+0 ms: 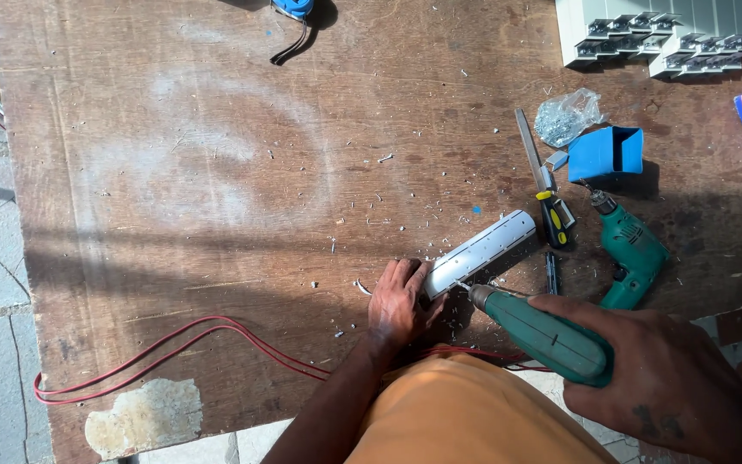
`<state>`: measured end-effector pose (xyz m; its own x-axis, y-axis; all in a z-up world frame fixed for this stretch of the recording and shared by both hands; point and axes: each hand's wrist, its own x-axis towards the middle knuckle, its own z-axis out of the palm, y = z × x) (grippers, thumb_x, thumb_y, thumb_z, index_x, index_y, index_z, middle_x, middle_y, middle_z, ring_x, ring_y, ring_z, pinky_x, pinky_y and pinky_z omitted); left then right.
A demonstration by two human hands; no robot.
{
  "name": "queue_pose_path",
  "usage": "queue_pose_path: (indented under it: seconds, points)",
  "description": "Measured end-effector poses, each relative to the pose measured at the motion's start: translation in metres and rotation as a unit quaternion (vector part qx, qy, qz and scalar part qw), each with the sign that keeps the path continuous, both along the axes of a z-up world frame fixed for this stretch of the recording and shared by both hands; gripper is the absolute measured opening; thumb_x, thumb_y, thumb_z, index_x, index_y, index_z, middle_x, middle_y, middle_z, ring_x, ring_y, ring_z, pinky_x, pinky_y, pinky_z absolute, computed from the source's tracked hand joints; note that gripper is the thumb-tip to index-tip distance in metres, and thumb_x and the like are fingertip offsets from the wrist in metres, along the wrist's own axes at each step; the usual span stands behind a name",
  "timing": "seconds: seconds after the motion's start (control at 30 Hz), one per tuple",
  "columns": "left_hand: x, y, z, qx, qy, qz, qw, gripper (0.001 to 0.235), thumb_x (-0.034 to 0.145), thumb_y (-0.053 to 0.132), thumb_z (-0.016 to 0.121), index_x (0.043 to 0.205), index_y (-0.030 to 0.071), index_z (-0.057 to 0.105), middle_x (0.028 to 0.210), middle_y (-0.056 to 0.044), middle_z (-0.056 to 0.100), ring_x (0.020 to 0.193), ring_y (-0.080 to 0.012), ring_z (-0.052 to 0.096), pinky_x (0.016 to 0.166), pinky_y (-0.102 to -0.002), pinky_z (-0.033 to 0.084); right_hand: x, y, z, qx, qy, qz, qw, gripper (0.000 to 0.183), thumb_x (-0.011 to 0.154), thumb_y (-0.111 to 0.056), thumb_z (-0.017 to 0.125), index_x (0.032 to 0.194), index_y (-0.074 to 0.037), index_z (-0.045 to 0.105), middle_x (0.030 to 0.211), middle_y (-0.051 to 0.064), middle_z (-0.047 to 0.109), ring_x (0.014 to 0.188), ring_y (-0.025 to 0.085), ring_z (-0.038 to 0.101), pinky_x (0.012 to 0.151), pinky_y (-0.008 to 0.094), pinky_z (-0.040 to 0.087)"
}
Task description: Using a hand drill to create multiple holes in a white plastic pipe section.
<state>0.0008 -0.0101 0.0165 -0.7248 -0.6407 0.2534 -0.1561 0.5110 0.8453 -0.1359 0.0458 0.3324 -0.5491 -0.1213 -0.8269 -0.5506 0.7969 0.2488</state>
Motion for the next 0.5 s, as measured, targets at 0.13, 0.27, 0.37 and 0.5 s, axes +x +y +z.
queue_pose_path:
  seconds: [0.13,0.27,0.37,0.5]
  points:
    - [0.000,-0.001,-0.001,0.003,0.010,0.004,1.000,0.054,0.083,0.028,0.082,0.126,-0.001,0.067,0.115,-0.017,0.064,0.104,-0.0357,0.060,0.092,-0.046,0.053,-0.007,0.010,-0.007,-0.075,-0.001,0.019,0.997,0.091,0.067,-0.028,0.083,0.151,-0.042,0.051,0.090,0.006,0.083,0.071,0.021,0.077,0.070,0.038,0.064]
    - [0.006,0.002,0.001,-0.004,0.003,-0.003,1.000,0.055,0.083,0.030,0.081,0.126,-0.001,0.066,0.115,-0.017,0.064,0.104,-0.0354,0.060,0.091,-0.045,0.053,-0.013,0.042,-0.051,-0.159,-0.021,0.148,0.976,0.090,0.066,-0.039,0.088,0.149,-0.037,0.053,0.103,0.009,0.080,0.082,0.026,0.079,0.076,0.042,0.061]
    - [0.001,-0.004,0.003,0.011,-0.024,-0.007,1.000,0.056,0.084,0.031,0.081,0.126,-0.002,0.066,0.114,-0.017,0.063,0.104,-0.0352,0.060,0.090,-0.045,0.053,-0.004,0.002,-0.035,-0.146,-0.034,0.146,0.978,0.092,0.066,-0.038,0.089,0.150,-0.034,0.051,0.110,0.009,0.080,0.087,0.027,0.079,0.081,0.042,0.061]
    - [0.001,0.002,-0.004,0.006,-0.005,0.000,1.000,0.056,0.083,0.031,0.082,0.124,-0.002,0.065,0.114,-0.019,0.061,0.106,-0.0366,0.058,0.093,-0.046,0.052,-0.036,0.030,-0.020,-0.044,-0.008,0.070,0.996,0.097,0.063,-0.029,0.087,0.151,-0.048,0.051,0.105,0.000,0.086,0.085,0.018,0.082,0.087,0.036,0.063]
